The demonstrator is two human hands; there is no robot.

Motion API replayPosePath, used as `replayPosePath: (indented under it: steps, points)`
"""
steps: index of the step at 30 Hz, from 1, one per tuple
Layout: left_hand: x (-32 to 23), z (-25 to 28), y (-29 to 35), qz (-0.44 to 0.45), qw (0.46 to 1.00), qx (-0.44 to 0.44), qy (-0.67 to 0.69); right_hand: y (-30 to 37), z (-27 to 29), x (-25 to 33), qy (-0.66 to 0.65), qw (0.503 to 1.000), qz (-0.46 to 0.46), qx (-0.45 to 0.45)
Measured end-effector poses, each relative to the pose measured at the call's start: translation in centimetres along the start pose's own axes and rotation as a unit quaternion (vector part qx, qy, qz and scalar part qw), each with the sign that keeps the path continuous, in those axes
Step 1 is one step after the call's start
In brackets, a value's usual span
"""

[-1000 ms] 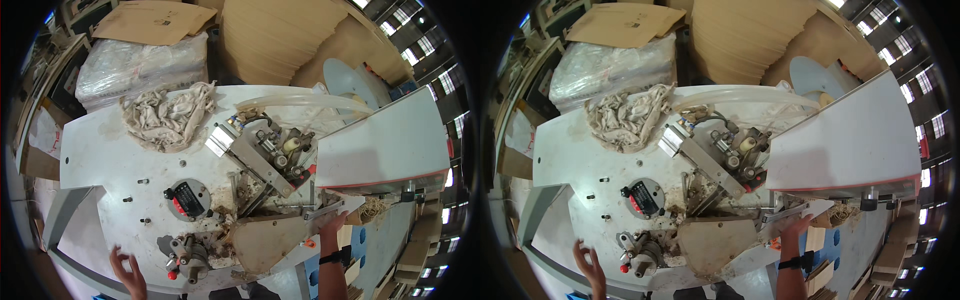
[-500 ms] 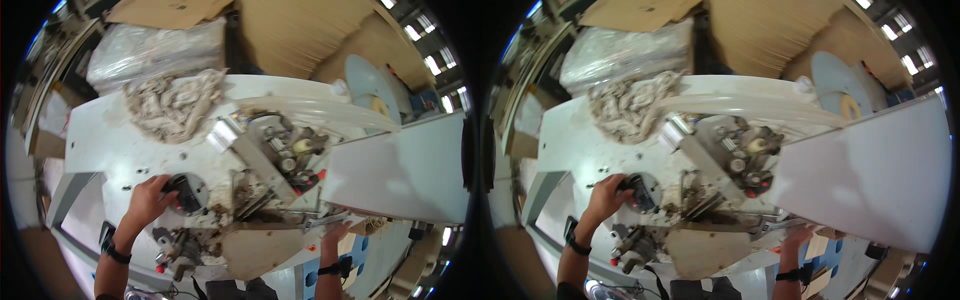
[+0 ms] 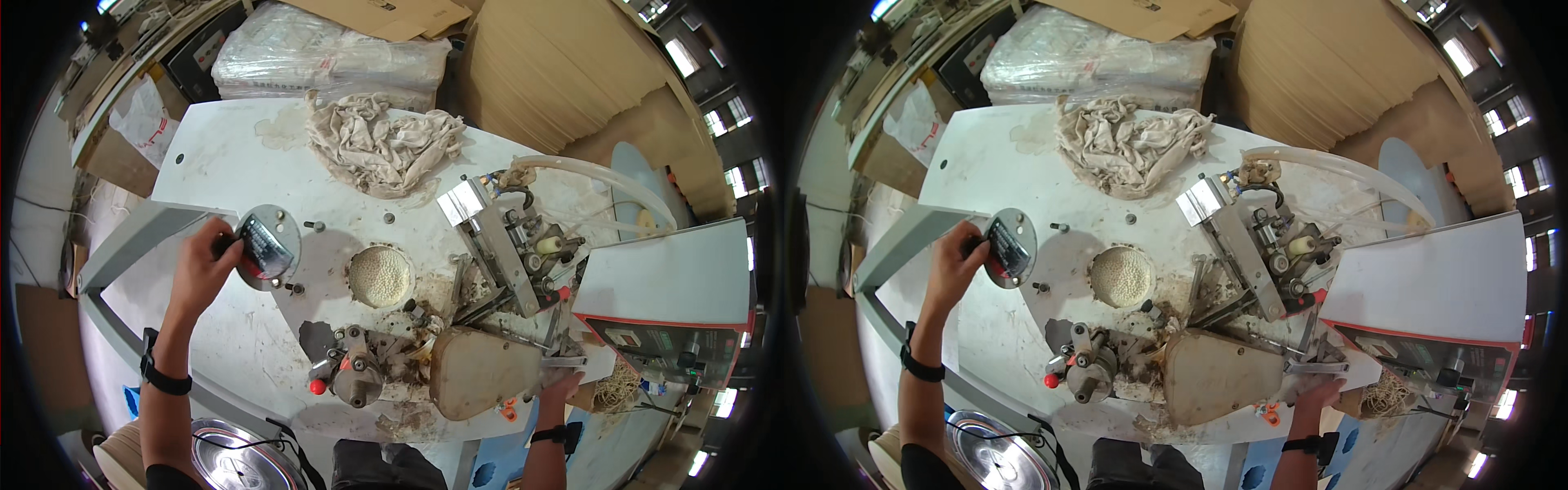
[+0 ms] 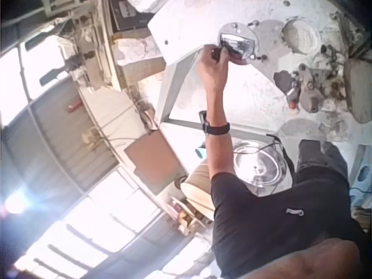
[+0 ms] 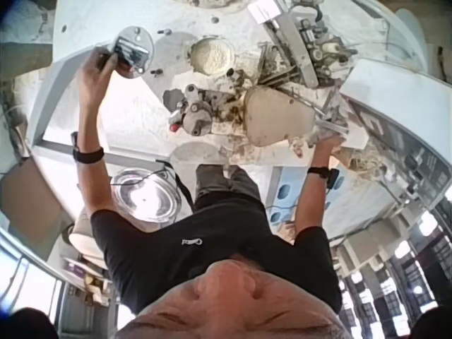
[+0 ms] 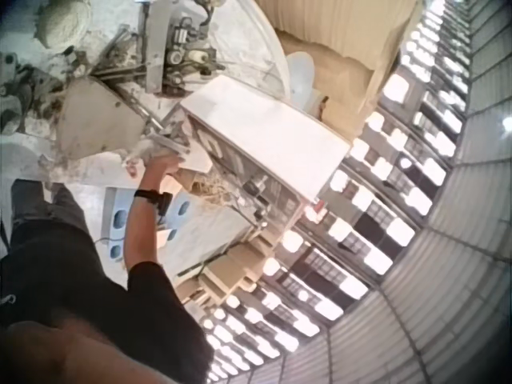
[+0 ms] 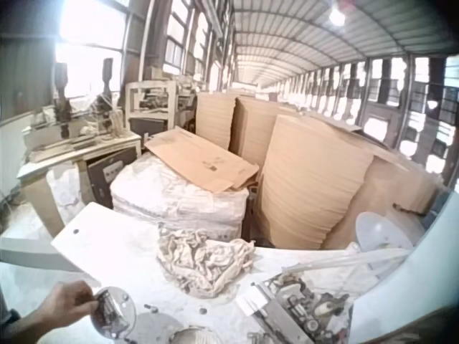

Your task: Cleaning a stack of circular wooden panels with an air blow gun and then handling granular material at a workstation.

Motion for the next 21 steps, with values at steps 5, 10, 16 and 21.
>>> replayPosePath:
  steps: [5,10,16,21]
  points:
    - [-0.7,-2.1,1.1,0.04,0.999,0.029,0.005,1.3,-0.9,0.5,0.025,0.998,0.006,-0.053]
    - [-1.7,-6.3,-1.0,0.049,0.998,0.008,-0.027,3.6,-2.5,0.4,0.033,0.992,0.041,-0.111]
    - [-0.3,-7.0,-1.7,0.093,0.993,-0.039,-0.065,1.7,-2.5,0.1,0.077,0.996,0.049,0.009]
    - [-1.1,-3.5,2.5,0.112,0.993,-0.04,-0.007,-6.7,1.8,2.2,0.087,0.995,0.035,-0.038]
Point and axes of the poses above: each hand's wrist, its own y-axis away from the middle knuckle, its own z-axis out of the back of the hand, x = y × z, the point moved 4 cm from there along -y, towards the middle knuckle, and after that the axes turned 13 degrees about -y, right-handed, at the moved point
